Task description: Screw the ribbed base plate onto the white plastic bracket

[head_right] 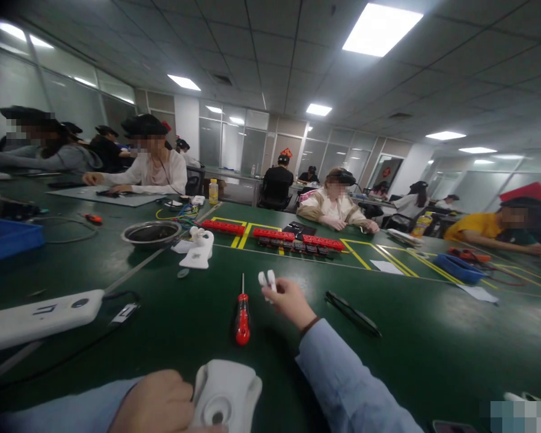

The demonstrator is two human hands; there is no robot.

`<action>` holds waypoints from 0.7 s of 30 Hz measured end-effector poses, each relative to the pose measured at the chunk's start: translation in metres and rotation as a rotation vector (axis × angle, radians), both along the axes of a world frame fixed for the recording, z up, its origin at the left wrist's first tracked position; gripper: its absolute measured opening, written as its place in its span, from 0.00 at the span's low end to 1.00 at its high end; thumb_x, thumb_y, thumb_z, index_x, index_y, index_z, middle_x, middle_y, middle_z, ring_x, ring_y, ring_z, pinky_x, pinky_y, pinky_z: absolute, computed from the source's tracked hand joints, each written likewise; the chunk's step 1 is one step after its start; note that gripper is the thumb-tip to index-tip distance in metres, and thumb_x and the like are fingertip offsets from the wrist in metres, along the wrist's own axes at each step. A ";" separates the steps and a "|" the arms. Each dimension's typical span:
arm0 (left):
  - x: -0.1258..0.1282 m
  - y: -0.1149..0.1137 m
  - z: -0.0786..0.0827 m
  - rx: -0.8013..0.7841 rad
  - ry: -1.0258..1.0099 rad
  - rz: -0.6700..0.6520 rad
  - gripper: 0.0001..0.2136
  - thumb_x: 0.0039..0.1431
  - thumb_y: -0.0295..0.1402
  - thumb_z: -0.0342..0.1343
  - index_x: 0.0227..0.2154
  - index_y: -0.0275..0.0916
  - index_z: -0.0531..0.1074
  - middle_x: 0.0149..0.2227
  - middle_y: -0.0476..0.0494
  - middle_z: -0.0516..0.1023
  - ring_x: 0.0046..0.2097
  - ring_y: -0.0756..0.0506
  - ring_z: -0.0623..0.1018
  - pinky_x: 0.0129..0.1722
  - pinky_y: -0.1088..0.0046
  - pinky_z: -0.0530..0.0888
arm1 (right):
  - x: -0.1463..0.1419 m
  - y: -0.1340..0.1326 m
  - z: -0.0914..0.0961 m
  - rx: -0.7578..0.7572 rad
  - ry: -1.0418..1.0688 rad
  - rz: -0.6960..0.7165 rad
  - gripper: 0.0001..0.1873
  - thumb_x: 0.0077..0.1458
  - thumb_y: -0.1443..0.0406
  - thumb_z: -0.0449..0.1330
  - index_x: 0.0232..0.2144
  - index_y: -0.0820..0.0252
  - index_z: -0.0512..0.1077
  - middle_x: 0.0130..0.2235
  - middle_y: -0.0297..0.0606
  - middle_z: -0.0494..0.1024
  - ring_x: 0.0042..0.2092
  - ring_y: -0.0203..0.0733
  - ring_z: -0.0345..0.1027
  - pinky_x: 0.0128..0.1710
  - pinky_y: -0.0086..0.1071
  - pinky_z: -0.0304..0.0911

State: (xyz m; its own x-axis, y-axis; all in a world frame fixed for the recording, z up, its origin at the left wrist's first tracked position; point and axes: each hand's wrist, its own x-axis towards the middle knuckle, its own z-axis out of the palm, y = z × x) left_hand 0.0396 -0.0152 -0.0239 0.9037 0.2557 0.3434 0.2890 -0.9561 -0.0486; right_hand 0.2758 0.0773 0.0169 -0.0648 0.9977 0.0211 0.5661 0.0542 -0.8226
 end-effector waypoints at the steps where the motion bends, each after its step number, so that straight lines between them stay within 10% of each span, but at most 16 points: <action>1: 0.000 0.001 0.006 0.026 -0.027 -0.026 0.17 0.55 0.38 0.45 0.48 0.41 0.60 0.20 0.49 0.72 0.20 0.47 0.68 0.19 0.70 0.57 | -0.007 -0.005 0.002 -0.005 0.110 -0.010 0.16 0.46 0.55 0.53 0.32 0.62 0.63 0.28 0.36 0.66 0.27 0.36 0.62 0.26 0.30 0.59; 5: 0.002 0.009 0.022 0.065 -0.163 -0.284 0.16 0.60 0.40 0.37 0.46 0.38 0.58 0.16 0.51 0.69 0.15 0.49 0.64 0.15 0.71 0.49 | -0.045 -0.046 -0.006 -0.036 0.435 -0.028 0.22 0.44 0.47 0.51 0.31 0.60 0.58 0.26 0.32 0.64 0.23 0.32 0.58 0.20 0.26 0.56; 10: 0.006 0.007 0.026 0.039 -0.312 -0.302 0.15 0.61 0.36 0.34 0.39 0.40 0.65 0.13 0.51 0.64 0.15 0.49 0.62 0.16 0.72 0.49 | -0.078 -0.090 -0.030 -0.035 0.778 -0.054 0.18 0.40 0.55 0.61 0.28 0.63 0.63 0.22 0.29 0.61 0.21 0.28 0.50 0.18 0.23 0.48; 21: -0.002 0.025 0.019 0.016 -0.244 -0.241 0.19 0.60 0.40 0.35 0.48 0.37 0.61 0.20 0.48 0.69 0.20 0.49 0.67 0.20 0.71 0.55 | -0.069 -0.058 -0.021 0.012 0.799 0.061 0.23 0.39 0.55 0.62 0.34 0.63 0.62 0.20 0.27 0.62 0.17 0.26 0.50 0.15 0.22 0.45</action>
